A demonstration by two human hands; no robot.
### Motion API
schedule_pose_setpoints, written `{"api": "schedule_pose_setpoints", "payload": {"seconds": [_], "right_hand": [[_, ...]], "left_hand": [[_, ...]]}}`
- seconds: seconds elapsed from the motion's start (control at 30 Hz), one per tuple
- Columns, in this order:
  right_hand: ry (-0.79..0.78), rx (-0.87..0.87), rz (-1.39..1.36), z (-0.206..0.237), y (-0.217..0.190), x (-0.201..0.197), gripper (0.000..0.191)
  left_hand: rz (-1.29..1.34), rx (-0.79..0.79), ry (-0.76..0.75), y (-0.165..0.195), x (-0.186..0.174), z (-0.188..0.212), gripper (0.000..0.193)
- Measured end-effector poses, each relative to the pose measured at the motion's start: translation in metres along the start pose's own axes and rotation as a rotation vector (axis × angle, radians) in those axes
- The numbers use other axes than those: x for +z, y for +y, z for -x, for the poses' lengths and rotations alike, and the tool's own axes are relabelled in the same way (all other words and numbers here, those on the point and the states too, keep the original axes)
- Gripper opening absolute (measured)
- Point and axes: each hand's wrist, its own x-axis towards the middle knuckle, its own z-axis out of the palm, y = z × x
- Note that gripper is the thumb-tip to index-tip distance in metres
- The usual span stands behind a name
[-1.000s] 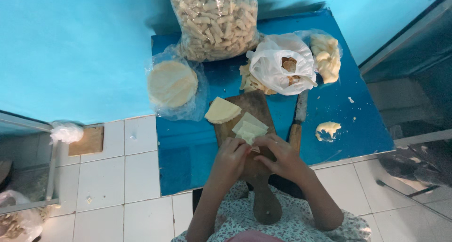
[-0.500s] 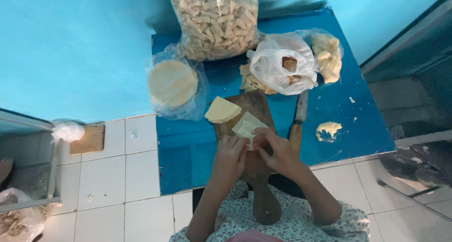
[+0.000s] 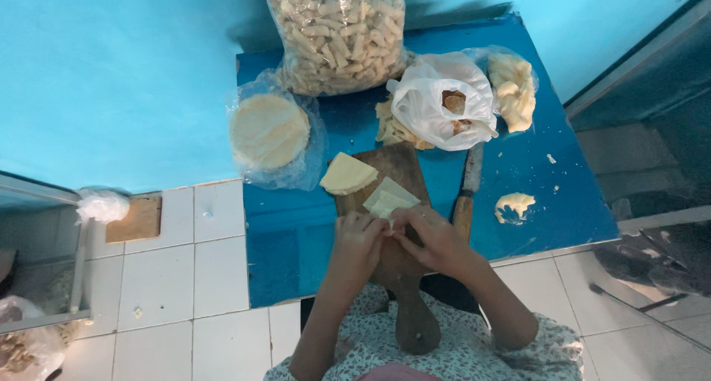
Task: The person sits at a blue table and folds thin square wrappers by hand, placing a brown filling from a plastic bag onto each wrapper and folding it closed, stacking the folded pieces on a wooden board. A knife and dough pieces rest on the table, and a bag of fried snack pieces sits nearby.
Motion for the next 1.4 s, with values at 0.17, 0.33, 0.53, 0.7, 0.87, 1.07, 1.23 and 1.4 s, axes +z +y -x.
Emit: {"api": "schedule_pose_setpoints", "payload": {"seconds": [0.17,0.33,0.53,0.7,0.87,1.07,1.23,1.4], "right_hand": [[-0.03,0.177,-0.143,-0.002,0.004,0.001,0.05],[0.091,-0.058,0.008,0.003,0.0,0.002,0.048],[0.005,0.088,0.043,-0.001,-0.003,0.002,0.052],[0.002,0.199,-0.047,-0.006,-0.004,-0.001,0.056],[0.048,0.011,0.095,-0.009,-0.011,-0.002,0.05],[0.056,-0.058,0.235,-0.015,-0.015,-0.003,0.041],[0.16,-0.14,0.289,-0.01,-0.015,0.002,0.035],[0.211,-0.139,0.337,0.003,-0.016,0.01,0.037]], "left_hand": [[-0.047,0.074,0.059,0.001,0.001,0.0,0.01],[-0.083,0.026,0.044,0.001,0.003,-0.002,0.006],[-0.095,0.011,0.015,-0.003,0.001,-0.006,0.005],[-0.109,-0.024,0.031,-0.004,0.004,-0.009,0.006],[-0.151,-0.03,0.055,-0.003,0.007,-0.012,0.006],[-0.073,-0.025,0.094,-0.002,0.002,-0.008,0.013],[-0.198,-0.023,0.09,0.0,0.005,-0.008,0.008],[-0.189,-0.028,0.118,-0.004,0.011,-0.009,0.012]]}}
